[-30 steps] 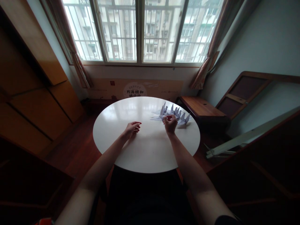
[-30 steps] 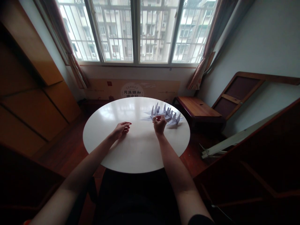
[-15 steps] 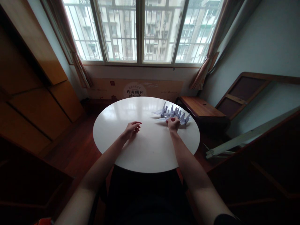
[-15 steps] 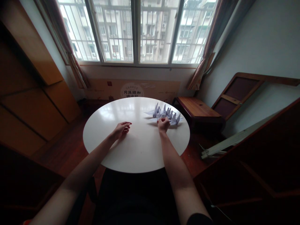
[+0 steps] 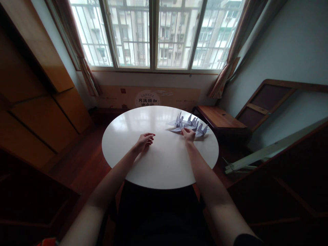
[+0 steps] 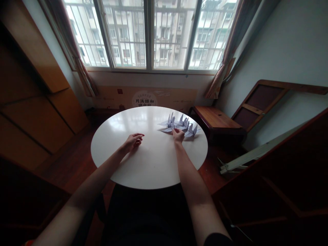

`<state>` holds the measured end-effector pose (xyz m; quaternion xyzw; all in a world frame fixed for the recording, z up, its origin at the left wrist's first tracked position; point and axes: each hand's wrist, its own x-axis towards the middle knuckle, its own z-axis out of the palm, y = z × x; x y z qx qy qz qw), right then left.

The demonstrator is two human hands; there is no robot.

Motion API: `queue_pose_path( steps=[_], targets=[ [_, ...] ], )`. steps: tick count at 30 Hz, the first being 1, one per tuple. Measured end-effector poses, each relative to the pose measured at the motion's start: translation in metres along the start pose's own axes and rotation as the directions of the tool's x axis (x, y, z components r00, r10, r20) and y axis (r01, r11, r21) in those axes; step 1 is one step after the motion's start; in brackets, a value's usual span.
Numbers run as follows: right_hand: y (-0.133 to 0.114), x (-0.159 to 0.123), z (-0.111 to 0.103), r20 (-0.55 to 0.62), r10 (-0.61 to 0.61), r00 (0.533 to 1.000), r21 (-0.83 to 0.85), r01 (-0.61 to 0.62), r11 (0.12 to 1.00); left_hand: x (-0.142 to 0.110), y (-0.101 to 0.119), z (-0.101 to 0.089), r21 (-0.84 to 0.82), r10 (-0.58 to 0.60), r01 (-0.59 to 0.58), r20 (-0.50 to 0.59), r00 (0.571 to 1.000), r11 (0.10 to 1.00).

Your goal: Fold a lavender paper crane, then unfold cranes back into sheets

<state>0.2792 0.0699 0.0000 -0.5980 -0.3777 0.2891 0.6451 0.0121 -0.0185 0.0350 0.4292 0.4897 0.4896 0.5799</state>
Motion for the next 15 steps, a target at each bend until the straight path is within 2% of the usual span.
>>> queue_pose_path(
  steps=[4,10,15],
  targets=[
    [-0.001,-0.002,0.003,0.036,0.068,0.997,0.044,-0.069,0.997,0.001,-0.001,-0.001,0.009,0.005,-0.005,0.008,1.000,1.000],
    [-0.012,-0.010,0.002,0.104,0.097,0.990,0.079,-0.106,0.991,0.004,-0.003,-0.001,0.002,0.003,-0.003,0.004,1.000,1.000],
    [-0.013,-0.011,0.003,0.114,0.117,0.986,0.093,-0.128,0.987,0.004,-0.003,-0.001,-0.013,0.013,-0.013,0.005,1.000,1.000]
  ],
)
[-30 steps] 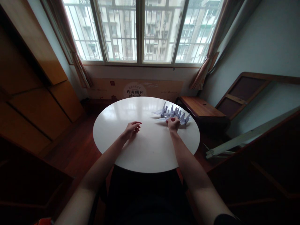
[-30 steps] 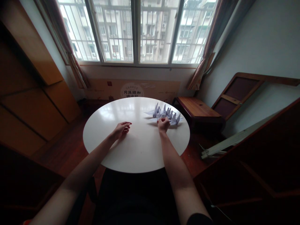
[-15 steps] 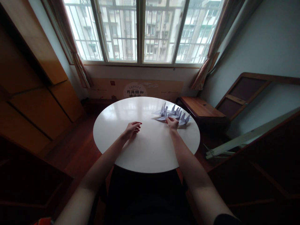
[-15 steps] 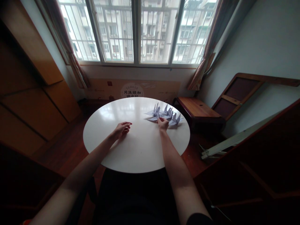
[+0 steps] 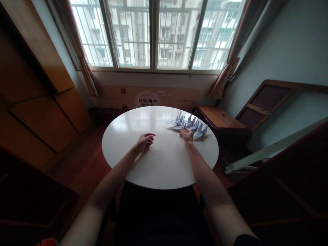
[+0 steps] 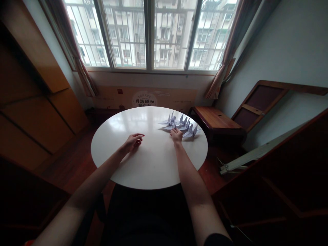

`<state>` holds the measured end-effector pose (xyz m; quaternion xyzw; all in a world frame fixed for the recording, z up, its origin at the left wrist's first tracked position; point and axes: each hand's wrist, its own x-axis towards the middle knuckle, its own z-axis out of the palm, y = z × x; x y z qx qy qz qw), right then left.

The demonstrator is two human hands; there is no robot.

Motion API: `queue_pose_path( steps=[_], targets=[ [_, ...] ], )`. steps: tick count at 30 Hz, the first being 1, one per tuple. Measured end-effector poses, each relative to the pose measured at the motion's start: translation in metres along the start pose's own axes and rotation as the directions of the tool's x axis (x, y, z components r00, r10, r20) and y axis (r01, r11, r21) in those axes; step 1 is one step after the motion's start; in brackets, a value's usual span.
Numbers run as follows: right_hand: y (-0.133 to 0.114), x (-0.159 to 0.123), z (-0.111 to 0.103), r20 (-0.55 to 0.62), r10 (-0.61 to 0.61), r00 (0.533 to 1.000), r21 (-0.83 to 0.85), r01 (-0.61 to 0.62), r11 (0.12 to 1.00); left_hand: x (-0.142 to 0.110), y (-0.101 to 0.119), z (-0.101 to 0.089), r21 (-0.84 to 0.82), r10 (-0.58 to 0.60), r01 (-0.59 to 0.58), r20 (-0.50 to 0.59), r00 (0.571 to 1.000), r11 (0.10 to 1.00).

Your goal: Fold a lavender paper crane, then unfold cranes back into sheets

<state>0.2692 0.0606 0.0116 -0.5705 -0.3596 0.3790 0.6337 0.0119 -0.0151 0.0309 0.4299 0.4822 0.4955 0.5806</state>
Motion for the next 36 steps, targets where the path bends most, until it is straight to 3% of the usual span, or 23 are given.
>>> queue_pose_path(
  steps=[3,6,8,9,11,13,14,16,19,23,28,36],
  targets=[
    [0.000,0.001,-0.002,-0.035,-0.018,0.999,-0.031,0.017,0.999,-0.001,0.000,0.001,-0.012,0.005,-0.005,0.002,1.000,1.000],
    [-0.004,0.000,-0.007,-0.166,-0.130,0.977,-0.209,0.094,0.973,0.001,0.001,0.001,0.011,0.041,-0.041,-0.022,0.999,0.999],
    [-0.007,-0.005,-0.009,-0.190,-0.255,0.948,-0.385,0.167,0.908,0.002,0.001,-0.001,0.140,0.116,-0.102,-0.098,0.988,0.985],
    [-0.009,-0.009,-0.008,-0.132,-0.311,0.941,-0.462,0.219,0.859,0.002,0.002,-0.003,0.257,0.184,-0.143,-0.142,0.973,0.956],
    [-0.011,-0.021,-0.005,0.047,-0.390,0.920,-0.562,0.347,0.751,0.002,0.001,-0.007,0.555,0.364,-0.215,-0.172,0.916,0.804],
    [-0.013,-0.035,0.002,0.247,-0.427,0.870,-0.609,0.482,0.630,-0.001,0.000,-0.010,0.803,0.493,-0.230,-0.089,0.865,0.549],
    [-0.014,-0.042,0.006,0.364,-0.417,0.833,-0.612,0.552,0.567,-0.002,0.000,-0.012,0.881,0.503,-0.208,-0.038,0.864,0.424],
    [-0.015,-0.055,0.013,0.525,-0.364,0.769,-0.634,0.639,0.435,-0.005,-0.002,-0.013,0.963,0.438,-0.140,0.025,0.899,0.232],
    [-0.015,-0.066,0.020,0.633,-0.206,0.746,-0.705,0.666,0.244,-0.005,-0.004,-0.012,0.994,0.288,-0.069,0.042,0.957,0.087],
    [-0.013,-0.069,0.025,0.664,-0.032,0.747,-0.740,0.663,0.110,-0.001,-0.006,-0.012,0.996,0.155,-0.083,0.075,0.985,0.043],
    [-0.010,-0.064,0.027,0.661,0.097,0.744,-0.751,0.656,0.081,0.002,-0.009,-0.013,0.996,0.145,-0.088,0.082,0.986,0.032],
    [-0.007,-0.063,0.027,0.651,0.125,0.749,-0.758,0.649,0.058,0.003,-0.010,-0.012,0.996,0.142,-0.076,0.070,0.987,0.037]
  ],
)
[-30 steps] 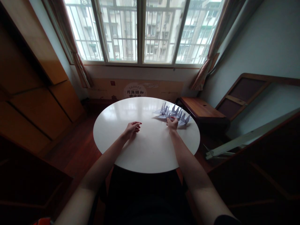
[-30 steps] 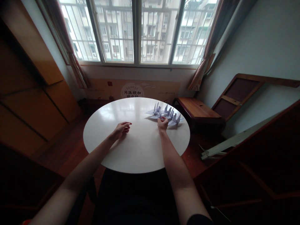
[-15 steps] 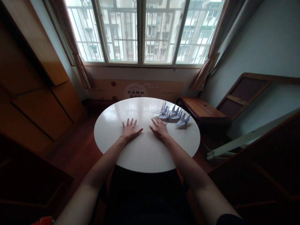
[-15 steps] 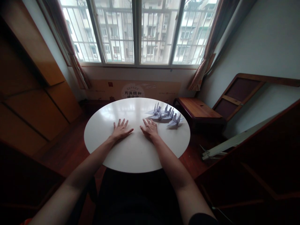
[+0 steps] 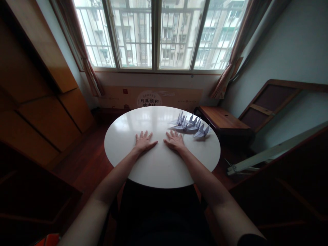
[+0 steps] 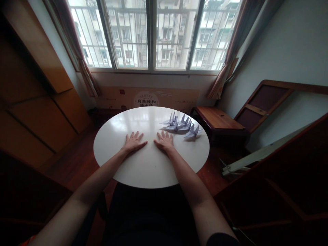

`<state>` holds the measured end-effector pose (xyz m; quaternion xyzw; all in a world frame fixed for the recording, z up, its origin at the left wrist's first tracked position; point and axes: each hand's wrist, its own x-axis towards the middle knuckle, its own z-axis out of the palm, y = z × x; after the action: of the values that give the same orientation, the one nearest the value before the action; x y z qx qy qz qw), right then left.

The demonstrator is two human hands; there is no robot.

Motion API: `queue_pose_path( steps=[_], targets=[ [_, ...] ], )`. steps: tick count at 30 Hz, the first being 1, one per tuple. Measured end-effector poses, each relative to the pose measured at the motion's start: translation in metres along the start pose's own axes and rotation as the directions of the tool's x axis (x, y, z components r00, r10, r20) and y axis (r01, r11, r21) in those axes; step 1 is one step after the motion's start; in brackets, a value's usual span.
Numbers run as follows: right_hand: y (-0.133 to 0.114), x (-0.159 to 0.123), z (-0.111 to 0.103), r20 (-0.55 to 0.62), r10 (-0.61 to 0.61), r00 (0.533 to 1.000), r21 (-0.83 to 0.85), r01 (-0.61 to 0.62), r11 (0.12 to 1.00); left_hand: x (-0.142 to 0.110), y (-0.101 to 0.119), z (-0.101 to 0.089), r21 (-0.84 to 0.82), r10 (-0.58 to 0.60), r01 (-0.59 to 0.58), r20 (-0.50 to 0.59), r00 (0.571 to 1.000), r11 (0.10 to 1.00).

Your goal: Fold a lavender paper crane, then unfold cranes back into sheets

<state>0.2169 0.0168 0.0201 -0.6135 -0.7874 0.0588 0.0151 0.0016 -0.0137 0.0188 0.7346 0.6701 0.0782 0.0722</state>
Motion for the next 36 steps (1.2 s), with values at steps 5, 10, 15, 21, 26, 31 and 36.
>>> queue_pose_path(
  steps=[5,10,15,21,26,31,36],
  targets=[
    [0.000,0.000,-0.001,-0.006,-0.004,1.000,0.004,0.004,1.000,0.001,0.000,0.000,0.000,-0.001,0.001,-0.003,1.000,1.000],
    [-0.001,0.001,-0.001,0.007,0.002,1.000,0.013,-0.002,1.000,0.001,-0.001,-0.001,-0.002,-0.007,0.007,0.000,1.000,1.000],
    [-0.002,-0.001,-0.001,-0.011,-0.003,1.000,0.019,0.003,1.000,0.000,-0.001,0.000,-0.024,0.003,-0.003,-0.016,1.000,1.000],
    [-0.001,-0.002,-0.002,-0.027,-0.003,1.000,0.032,0.004,0.999,-0.004,-0.007,-0.008,-0.187,-0.012,-0.010,-0.116,0.993,0.982],
    [0.001,-0.003,-0.001,-0.054,-0.019,0.998,0.053,0.021,0.998,-0.048,-0.043,-0.050,-0.462,0.042,-0.142,-0.220,0.975,0.876],
    [0.001,-0.003,0.000,-0.069,-0.025,0.997,0.055,0.028,0.998,-0.135,-0.116,-0.099,-0.173,-0.258,0.254,0.001,0.966,0.952],
    [0.001,-0.002,0.000,-0.069,-0.020,0.997,0.065,0.024,0.998,-0.232,-0.201,-0.091,0.254,-0.519,0.474,0.150,0.842,0.843]
  ],
)
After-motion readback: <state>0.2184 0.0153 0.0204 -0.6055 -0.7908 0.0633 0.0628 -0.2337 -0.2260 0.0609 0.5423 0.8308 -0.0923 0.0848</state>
